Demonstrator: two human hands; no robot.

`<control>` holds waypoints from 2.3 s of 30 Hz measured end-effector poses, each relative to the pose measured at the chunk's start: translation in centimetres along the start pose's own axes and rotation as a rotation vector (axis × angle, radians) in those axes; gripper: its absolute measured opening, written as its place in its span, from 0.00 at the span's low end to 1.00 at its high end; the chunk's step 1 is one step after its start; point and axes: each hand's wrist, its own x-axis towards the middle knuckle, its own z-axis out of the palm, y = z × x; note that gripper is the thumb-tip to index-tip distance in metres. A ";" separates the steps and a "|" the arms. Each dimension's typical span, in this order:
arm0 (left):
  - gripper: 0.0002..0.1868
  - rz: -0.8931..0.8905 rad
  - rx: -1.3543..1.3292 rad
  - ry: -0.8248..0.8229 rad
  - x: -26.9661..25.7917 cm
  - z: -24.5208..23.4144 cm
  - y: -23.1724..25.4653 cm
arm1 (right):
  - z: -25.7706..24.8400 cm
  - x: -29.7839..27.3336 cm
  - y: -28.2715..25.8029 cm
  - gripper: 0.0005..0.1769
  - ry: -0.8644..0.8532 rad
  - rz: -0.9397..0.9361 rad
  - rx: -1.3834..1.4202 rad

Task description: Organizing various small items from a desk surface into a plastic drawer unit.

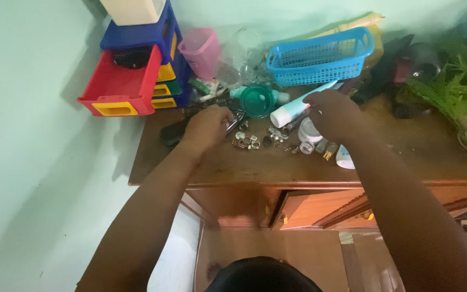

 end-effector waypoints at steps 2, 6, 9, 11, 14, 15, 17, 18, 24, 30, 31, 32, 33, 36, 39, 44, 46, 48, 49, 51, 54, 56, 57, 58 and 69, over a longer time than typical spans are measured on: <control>0.11 0.030 -0.008 0.034 -0.5 0.1 -1.7 | 0.2 0.1 -0.2 0.18 0.020 -0.056 0.033; 0.11 -0.098 -0.053 -0.031 -2.0 -2.2 -0.4 | 0.5 0.7 -2.0 0.18 -0.030 0.010 0.022; 0.13 -0.118 -0.042 -0.089 -2.2 -1.3 -0.6 | 2.4 1.6 -1.3 0.21 0.021 -0.078 -0.009; 0.15 -0.002 -0.087 -0.092 -1.9 1.3 -2.2 | 2.9 1.9 -1.8 0.23 -0.016 -0.107 -0.058; 0.21 0.118 -0.125 -0.134 -2.5 2.2 -1.2 | 3.7 2.4 -2.0 0.27 -0.056 -0.198 -0.179; 0.25 0.124 -0.121 -0.175 -2.9 2.0 -0.2 | 4.0 2.5 -1.8 0.30 -0.057 -0.258 -0.253; 0.25 0.134 -0.110 -0.189 -3.1 2.7 -0.3 | 3.4 2.4 -2.4 0.29 -0.101 -0.241 -0.285; 0.25 0.146 -0.097 -0.204 -3.2 3.0 -0.3 | 3.1 2.4 -2.6 0.29 -0.145 -0.222 -0.316; 0.17 -0.007 -0.147 -0.256 -3.6 2.7 0.1 | 2.2 2.3 -2.7 0.23 -0.227 -0.081 -0.217; 0.15 0.055 -0.087 -0.176 -3.9 2.9 0.8 | 4.4 2.4 0.5 0.36 -0.028 -0.243 -0.193; 0.15 0.057 -0.086 -0.177 -3.9 3.0 1.0 | 4.1 2.4 -0.1 0.36 -0.026 -0.241 -0.193; 0.16 0.073 -0.057 -0.159 -3.8 3.1 1.1 | 3.8 2.4 -0.7 0.34 -0.061 -0.186 -0.249; 0.17 0.089 -0.028 -0.143 -3.8 3.3 1.2 | 3.6 2.3 -1.2 0.32 -0.096 -0.128 -0.304; 0.17 0.055 -0.025 -0.138 -3.7 3.7 1.3 | 3.3 2.3 -2.4 0.38 -0.094 -0.153 -0.326; 0.19 0.070 -0.019 -0.129 -3.6 4.5 0.7 | 3.4 2.1 -2.4 0.38 -0.095 -0.095 -0.372; 0.18 0.038 -0.021 -0.140 -3.9 4.1 1.1 | 2.3 2.5 -2.3 0.37 -0.075 -0.065 -0.350; 0.18 0.024 -0.019 -0.147 -4.0 4.2 1.1 | 1.7 2.6 -2.5 0.38 -0.034 -0.066 -0.285; 0.19 0.039 -0.038 -0.116 -4.1 4.4 0.8 | 1.2 2.8 -2.9 0.30 -0.114 0.031 -0.320; 0.19 0.035 -0.040 -0.116 -4.0 4.1 1.2 | 1.5 2.9 -2.0 0.30 -0.117 0.028 -0.320; 0.19 -0.041 0.007 -0.221 -3.9 3.4 2.0 | 2.0 3.0 -0.2 0.25 -0.008 -0.035 -0.084; 0.20 0.014 0.009 -0.155 -3.7 4.6 1.0 | 2.3 2.9 0.3 0.22 -0.033 -0.032 -0.089; 0.20 -0.009 0.004 -0.161 -3.6 4.3 1.4 | 2.6 2.7 -0.8 0.18 -0.079 -0.060 -0.062; 0.21 -0.038 0.000 -0.166 -3.7 4.2 1.5 | 2.8 2.6 -1.4 0.14 -0.129 -0.093 -0.033; 0.21 -0.036 0.001 -0.166 -3.5 4.3 1.5 | 3.0 2.3 -2.6 0.14 -0.127 -0.092 -0.033; 0.21 -0.062 -0.040 -0.230 -3.8 3.7 1.9 | 5.1 1.7 -7.4 0.14 -0.323 -0.112 -0.406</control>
